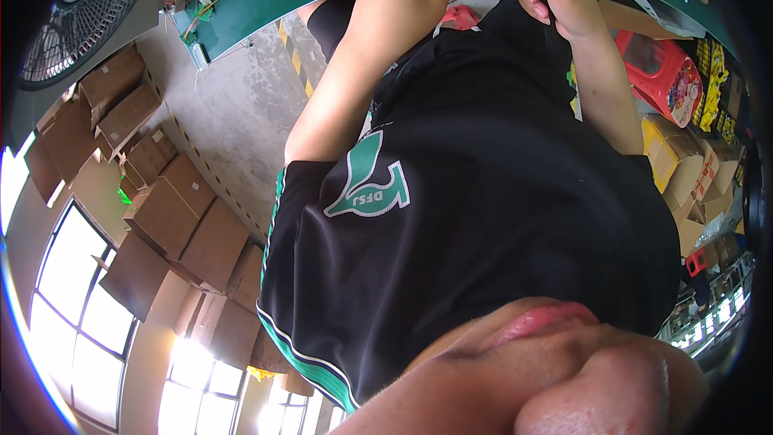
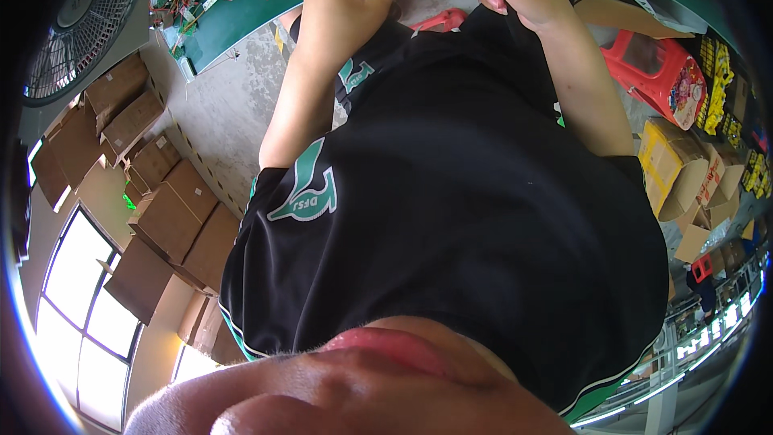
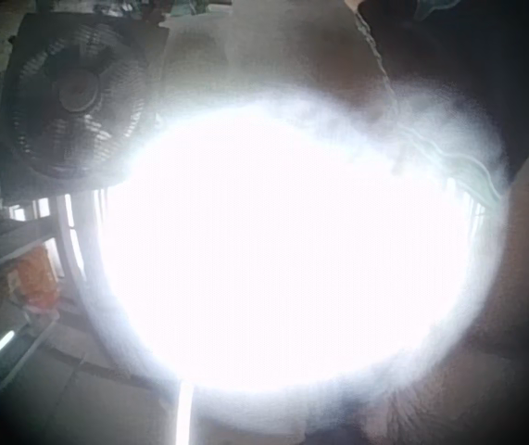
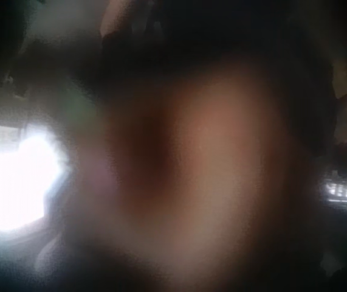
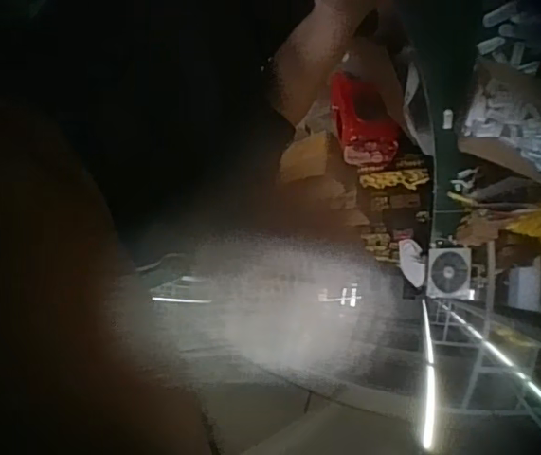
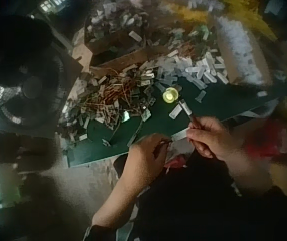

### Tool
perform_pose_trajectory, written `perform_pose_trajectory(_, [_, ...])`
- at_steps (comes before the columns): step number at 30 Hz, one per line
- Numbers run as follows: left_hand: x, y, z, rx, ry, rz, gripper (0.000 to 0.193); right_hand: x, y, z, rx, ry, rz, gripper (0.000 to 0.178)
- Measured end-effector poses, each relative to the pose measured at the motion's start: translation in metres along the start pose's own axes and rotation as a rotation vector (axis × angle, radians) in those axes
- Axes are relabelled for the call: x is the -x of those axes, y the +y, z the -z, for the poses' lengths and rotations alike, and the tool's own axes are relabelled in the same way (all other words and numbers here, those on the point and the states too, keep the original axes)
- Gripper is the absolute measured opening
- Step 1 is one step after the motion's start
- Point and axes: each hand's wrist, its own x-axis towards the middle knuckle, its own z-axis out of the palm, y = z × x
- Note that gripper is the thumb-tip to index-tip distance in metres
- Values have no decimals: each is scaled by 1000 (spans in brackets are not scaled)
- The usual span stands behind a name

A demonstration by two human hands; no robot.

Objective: Assembling small electronic components and wiring at a factory workbench using pliers.

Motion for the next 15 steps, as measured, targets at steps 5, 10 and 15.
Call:
perform_pose_trajectory(5, [-11,-5,-8,-124,16,3,26,-10,-7,1,87,27,-16,23])
perform_pose_trajectory(10, [-37,-28,-29,-371,-38,29,22,-44,-1,8,341,176,41,25])
perform_pose_trajectory(15, [-51,-33,-42,-366,25,130,20,-75,-1,14,689,302,154,28])
